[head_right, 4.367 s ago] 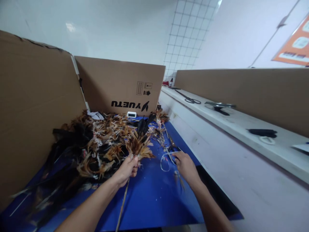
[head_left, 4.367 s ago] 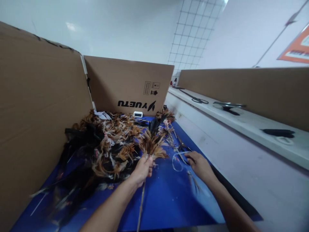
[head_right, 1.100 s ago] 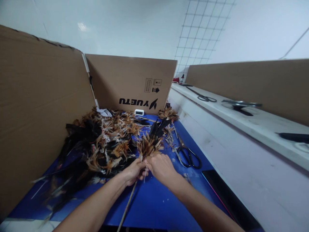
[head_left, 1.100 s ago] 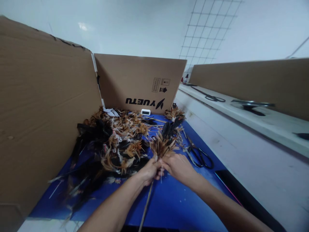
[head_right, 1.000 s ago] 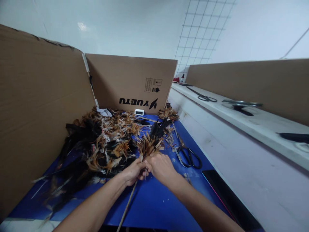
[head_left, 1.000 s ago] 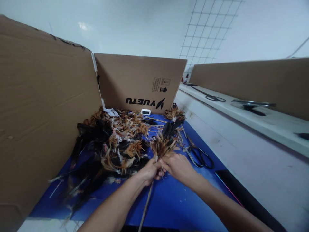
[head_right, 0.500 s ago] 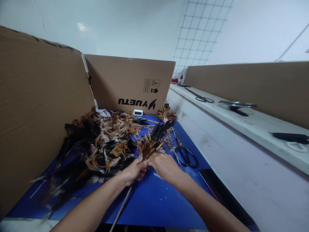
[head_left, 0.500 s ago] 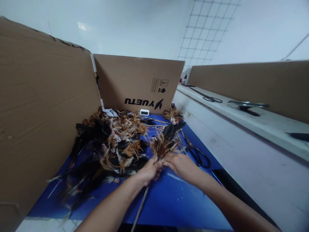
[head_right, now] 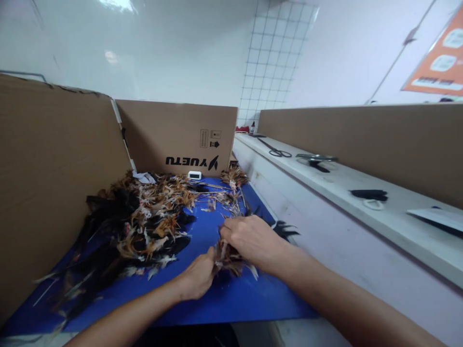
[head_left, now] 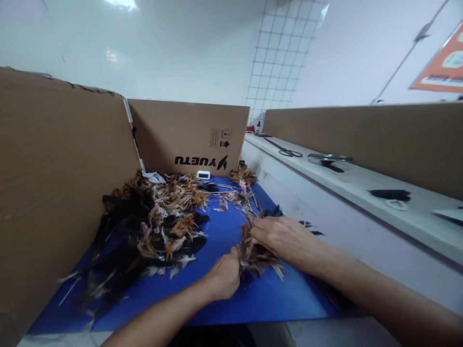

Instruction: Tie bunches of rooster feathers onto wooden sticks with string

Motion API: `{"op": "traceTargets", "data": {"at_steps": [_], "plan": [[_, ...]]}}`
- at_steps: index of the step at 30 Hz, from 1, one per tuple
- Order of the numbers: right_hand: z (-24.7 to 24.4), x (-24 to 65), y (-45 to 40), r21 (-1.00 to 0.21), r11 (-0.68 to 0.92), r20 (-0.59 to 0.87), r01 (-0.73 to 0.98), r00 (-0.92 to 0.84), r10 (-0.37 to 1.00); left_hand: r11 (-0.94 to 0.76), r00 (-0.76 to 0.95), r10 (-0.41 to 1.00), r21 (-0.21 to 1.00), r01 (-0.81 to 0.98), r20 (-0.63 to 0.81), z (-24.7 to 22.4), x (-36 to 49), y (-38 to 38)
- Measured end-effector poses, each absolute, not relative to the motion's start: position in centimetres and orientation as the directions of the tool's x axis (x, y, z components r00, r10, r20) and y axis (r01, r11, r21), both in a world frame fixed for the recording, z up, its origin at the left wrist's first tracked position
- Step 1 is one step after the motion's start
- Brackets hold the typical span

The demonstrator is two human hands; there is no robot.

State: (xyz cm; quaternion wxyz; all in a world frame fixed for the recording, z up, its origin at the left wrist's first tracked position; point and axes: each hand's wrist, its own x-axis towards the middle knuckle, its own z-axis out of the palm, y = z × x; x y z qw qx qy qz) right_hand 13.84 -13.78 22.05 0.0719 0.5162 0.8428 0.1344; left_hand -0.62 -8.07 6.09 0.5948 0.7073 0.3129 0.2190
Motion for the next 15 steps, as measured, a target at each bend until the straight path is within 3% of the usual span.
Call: {"op": "traceTargets", "data": {"at_steps": [4,7,11,15], "plan": [[22.9,13.7,-14.2,0.287,0.512,-0.014,0.81,-0.531,0.847,-0.491,0.781,0.622,0.804,0.334,0.055,7.9,-0.8,-10.6],[22.9,14.1,-14.1,0.16,0.573,-0.059,0.804,-0.572,0.818,-0.692,0.864,0.496,0.641,0.331,0.09,9.5,-1.3,-12.2],[21.2,15.8,-13.4,-0.286,0.563,-0.072,0.775,-0.604,0.794,-0.788,0.936,0.331,0.581,0.203,0.122,11.1,-2.5,-13.4],[16.7,17.9,-13.6,-0.695,0.293,-0.134,0.657,-0.519,0.844,-0.723,0.947,0.289,0.68,0.122,0.138,12.6,-3.9,-13.4]]}}
